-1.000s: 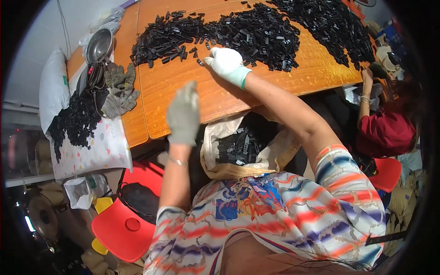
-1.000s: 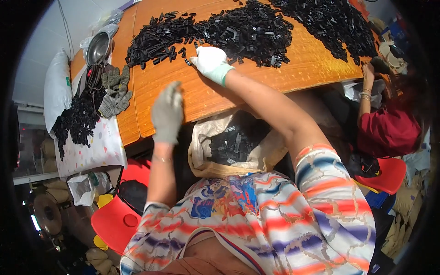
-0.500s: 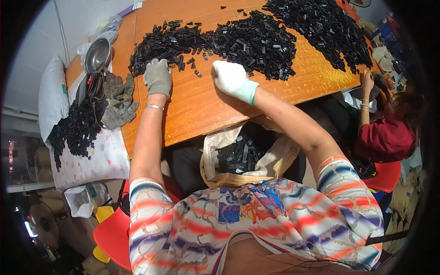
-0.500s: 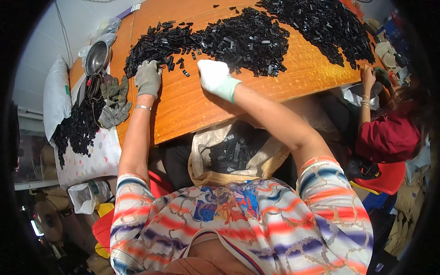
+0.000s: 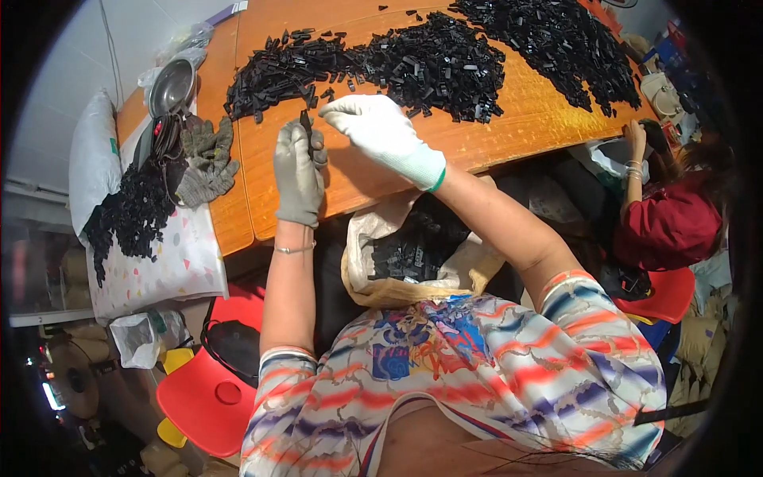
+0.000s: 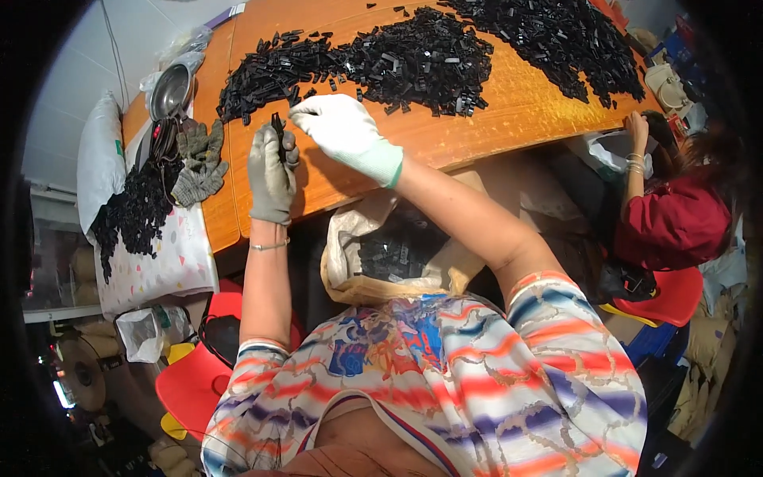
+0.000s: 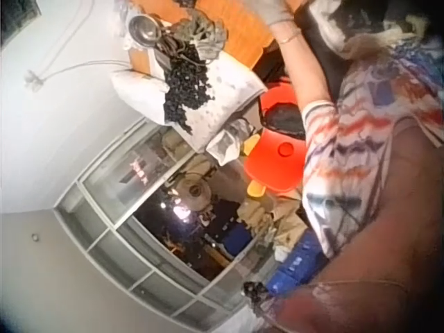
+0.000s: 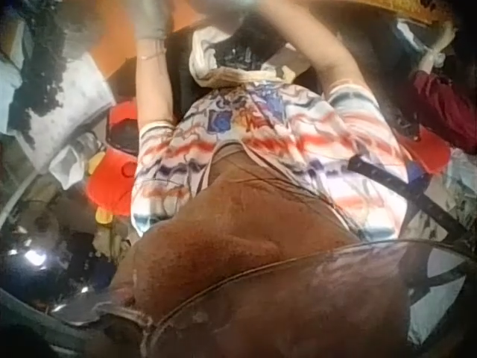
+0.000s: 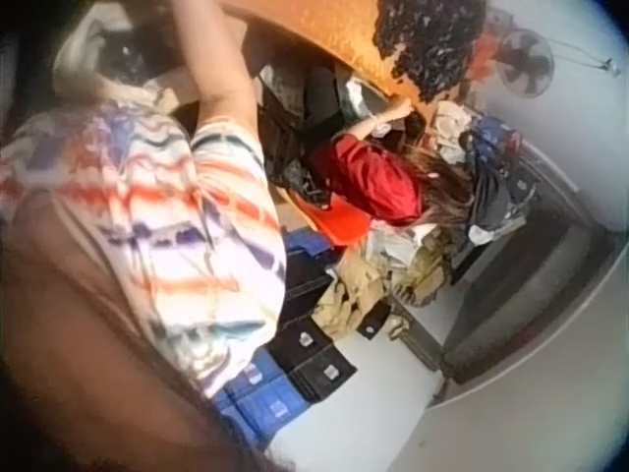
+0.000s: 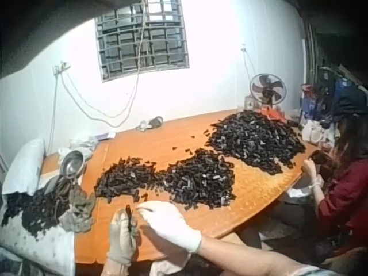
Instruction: Sorting small black plastic components from a table into a bag.
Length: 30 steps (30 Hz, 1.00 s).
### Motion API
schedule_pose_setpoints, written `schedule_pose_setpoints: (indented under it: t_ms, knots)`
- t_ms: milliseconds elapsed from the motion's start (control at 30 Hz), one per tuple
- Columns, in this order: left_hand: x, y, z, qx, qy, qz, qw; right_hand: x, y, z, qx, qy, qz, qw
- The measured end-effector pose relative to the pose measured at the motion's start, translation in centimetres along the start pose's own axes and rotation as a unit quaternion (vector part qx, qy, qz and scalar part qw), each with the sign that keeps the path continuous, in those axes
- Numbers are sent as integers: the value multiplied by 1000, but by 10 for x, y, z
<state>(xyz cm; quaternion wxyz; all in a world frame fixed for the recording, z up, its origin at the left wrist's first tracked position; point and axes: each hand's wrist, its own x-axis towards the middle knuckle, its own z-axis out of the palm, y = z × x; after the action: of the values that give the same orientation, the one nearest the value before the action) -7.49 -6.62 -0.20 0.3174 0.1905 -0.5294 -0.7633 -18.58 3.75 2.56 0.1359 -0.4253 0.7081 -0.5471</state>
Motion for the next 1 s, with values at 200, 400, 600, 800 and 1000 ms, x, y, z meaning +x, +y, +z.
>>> schedule_pose_setpoints:
  t_ms: [200,400,600,800,1000]
  knots:
    - [-23,5,8,-1,-24,23,999,-5,-18,9,-5,34,-25,999]
    - [-33,10,14,21,-30,35,999,-10,-19,10,32,31,-12,999]
    - [-39,9,9,36,-14,33,999,-18,-16,13,-117,35,-123,985]
    - [-44,3,23,20,54,0,998,-15,-12,2,-318,-54,-199,925]
    - [-33,-8,40,0,55,-51,997,-25,2,-1,-284,42,-175,942]
